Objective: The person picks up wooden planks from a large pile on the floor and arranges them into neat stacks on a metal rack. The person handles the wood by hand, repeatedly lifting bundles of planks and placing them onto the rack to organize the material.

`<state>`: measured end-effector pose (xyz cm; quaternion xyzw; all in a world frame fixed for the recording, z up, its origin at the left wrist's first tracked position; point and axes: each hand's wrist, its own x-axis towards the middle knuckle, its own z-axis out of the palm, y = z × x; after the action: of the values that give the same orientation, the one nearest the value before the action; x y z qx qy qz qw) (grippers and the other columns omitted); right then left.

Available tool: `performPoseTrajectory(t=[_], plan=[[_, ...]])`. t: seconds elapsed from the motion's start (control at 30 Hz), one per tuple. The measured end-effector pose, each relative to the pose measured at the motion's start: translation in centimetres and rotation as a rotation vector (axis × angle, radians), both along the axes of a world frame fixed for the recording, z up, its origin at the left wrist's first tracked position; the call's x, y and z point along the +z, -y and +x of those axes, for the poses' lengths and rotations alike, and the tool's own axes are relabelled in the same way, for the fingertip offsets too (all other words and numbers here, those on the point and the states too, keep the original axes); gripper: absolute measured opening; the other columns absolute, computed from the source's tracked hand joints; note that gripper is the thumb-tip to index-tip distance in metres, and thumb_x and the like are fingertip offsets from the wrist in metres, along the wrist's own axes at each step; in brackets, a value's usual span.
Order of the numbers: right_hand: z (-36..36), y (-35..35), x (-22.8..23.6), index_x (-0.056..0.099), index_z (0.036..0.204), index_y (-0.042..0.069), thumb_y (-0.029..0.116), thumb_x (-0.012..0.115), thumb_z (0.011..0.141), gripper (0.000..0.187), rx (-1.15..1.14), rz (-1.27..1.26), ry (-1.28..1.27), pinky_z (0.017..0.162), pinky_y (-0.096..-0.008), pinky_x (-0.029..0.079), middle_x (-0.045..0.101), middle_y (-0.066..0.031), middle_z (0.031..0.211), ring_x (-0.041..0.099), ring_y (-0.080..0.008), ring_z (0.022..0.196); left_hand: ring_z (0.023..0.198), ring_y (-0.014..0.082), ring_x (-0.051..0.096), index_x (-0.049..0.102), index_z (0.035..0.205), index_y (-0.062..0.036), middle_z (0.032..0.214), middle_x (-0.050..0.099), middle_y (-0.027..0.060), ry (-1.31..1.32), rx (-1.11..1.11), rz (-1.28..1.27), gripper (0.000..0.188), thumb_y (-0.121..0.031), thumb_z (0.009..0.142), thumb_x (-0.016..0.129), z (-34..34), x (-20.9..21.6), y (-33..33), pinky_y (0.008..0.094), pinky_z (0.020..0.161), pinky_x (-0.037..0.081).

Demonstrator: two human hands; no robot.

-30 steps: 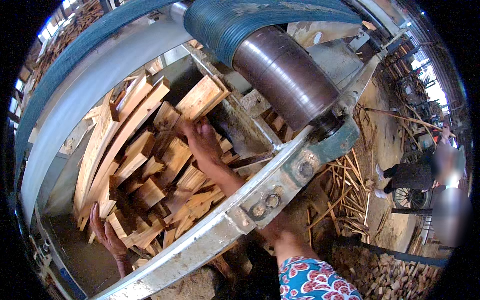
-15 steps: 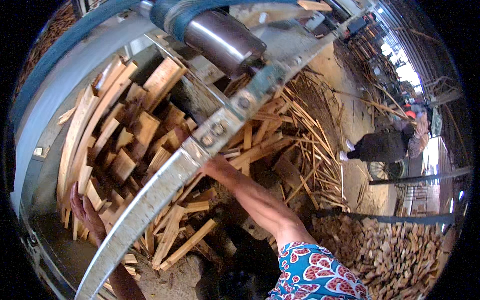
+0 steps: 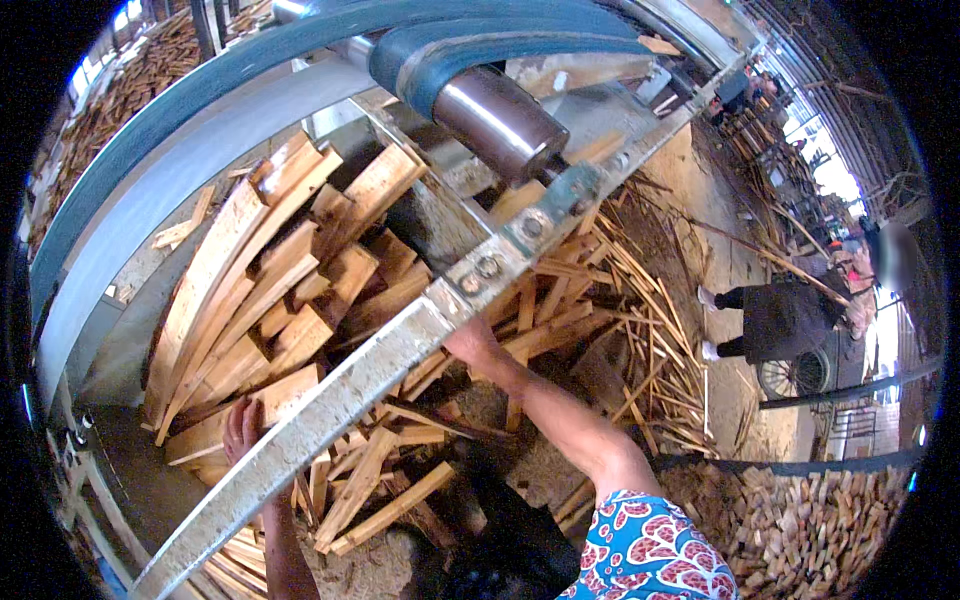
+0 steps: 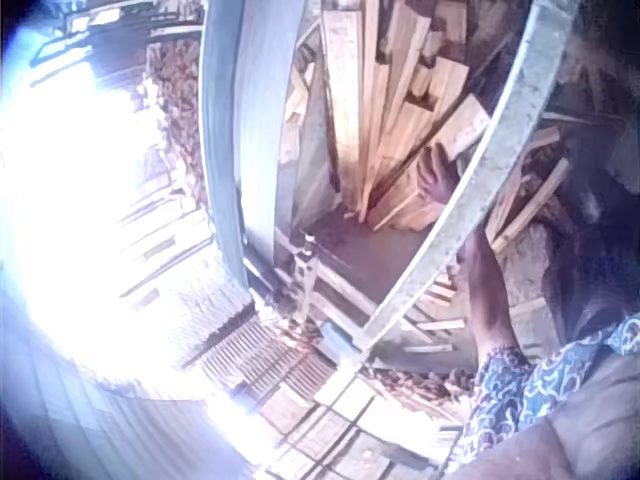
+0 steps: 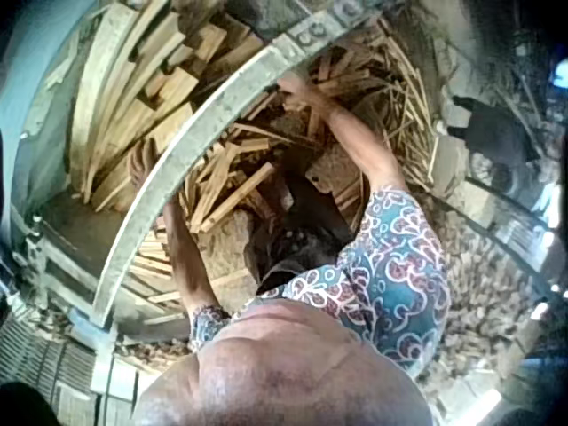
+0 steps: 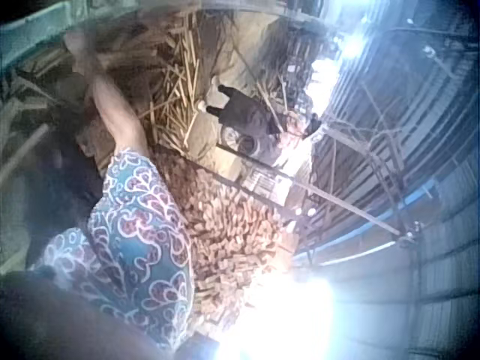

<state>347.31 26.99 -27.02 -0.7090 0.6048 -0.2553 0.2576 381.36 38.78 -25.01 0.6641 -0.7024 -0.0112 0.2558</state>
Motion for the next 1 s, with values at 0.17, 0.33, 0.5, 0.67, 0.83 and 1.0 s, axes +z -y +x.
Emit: performPoseTrajectory(t=[0.17, 0.33, 0.5, 0.67, 0.83, 1.0], plan=[[1.0, 10.6, -3.2, 0.046, 0.118, 0.001, 0.022, 0.049, 0.086, 0.038, -0.055, 0.224, 0.494, 0.088, -0.032, 0.037, 0.052, -0.0154, 0.111, 0.048, -0.0213, 0.105, 0.121, 0.0316, 0.032, 0.039, 0.125, -0.0029, 0.13, 0.034, 0.0184, -0.288, 0.149, -0.317, 0.043, -0.027, 0.089, 0.04, 2.1, 3.0, 5.5, 0.0426, 0.101, 0.023], [0.6, 16.5, -7.7, 0.048, 0.118, 0.002, 0.023, 0.049, 0.087, 0.036, -0.055, 0.352, 0.667, 0.093, -0.0323, 0.036, 0.05, -0.0101, 0.118, 0.047, -0.0178, 0.107, 0.123, 0.0329, 0.029, 0.035, 0.129, -0.0043, 0.132, 0.032, 0.0183, -0.134, 0.317, -0.266, 0.053, -0.04, 0.089, 0.037, 3.4, 0.2, 12.1, 0.0431, 0.1, 0.018], [1.5, 20.1, -9.3, 0.048, 0.118, 0.003, 0.023, 0.052, 0.085, 0.039, -0.124, 0.316, 0.506, 0.093, -0.033, 0.037, 0.05, -0.0108, 0.118, 0.047, -0.019, 0.107, 0.121, 0.0317, 0.03, 0.035, 0.129, -0.0056, 0.132, 0.033, 0.017, 0.077, 0.371, -0.368, 0.054, -0.041, 0.088, 0.035, 3.0, -1.5, 12.9, 0.0432, 0.099, 0.019], [1.2, 19.9, -9.2, 0.048, 0.119, 0.004, 0.024, 0.055, 0.083, 0.041, -0.109, 0.326, 0.429, 0.092, -0.0336, 0.037, 0.051, -0.0114, 0.118, 0.047, -0.0202, 0.107, 0.122, 0.0308, 0.029, 0.035, 0.129, -0.0059, 0.131, 0.033, 0.017, 0.056, 0.359, -0.381, 0.054, -0.04, 0.087, 0.038, 3.4, -1.4, 13.1, 0.0425, 0.099, 0.017], [-0.1, 15.3, -8.3, 0.047, 0.119, 0.005, 0.024, 0.058, 0.081, 0.044, -0.105, 0.339, 0.388, 0.092, -0.0343, 0.037, 0.051, -0.012, 0.118, 0.048, -0.0215, 0.108, 0.124, 0.0298, 0.028, 0.035, 0.129, -0.0069, 0.133, 0.033, 0.0152, 0.094, 0.363, -0.374, 0.051, -0.036, 0.088, 0.038, 3.5, -1.4, 12.9, 0.0424, 0.1, 0.018], [-2.2, 8.6, -5.9, 0.047, 0.12, 0.006, 0.025, 0.061, 0.079, 0.047, -0.117, 0.377, 0.311, 0.092, -0.035, 0.038, 0.051, -0.0127, 0.118, 0.048, -0.0227, 0.108, 0.123, 0.0311, 0.029, 0.035, 0.13, -0.0082, 0.133, 0.033, 0.0157, 0.066, 0.291, -0.372, 0.05, -0.034, 0.087, 0.038, 3.5, -0.7, 12.2, 0.0421, 0.1, 0.02]])
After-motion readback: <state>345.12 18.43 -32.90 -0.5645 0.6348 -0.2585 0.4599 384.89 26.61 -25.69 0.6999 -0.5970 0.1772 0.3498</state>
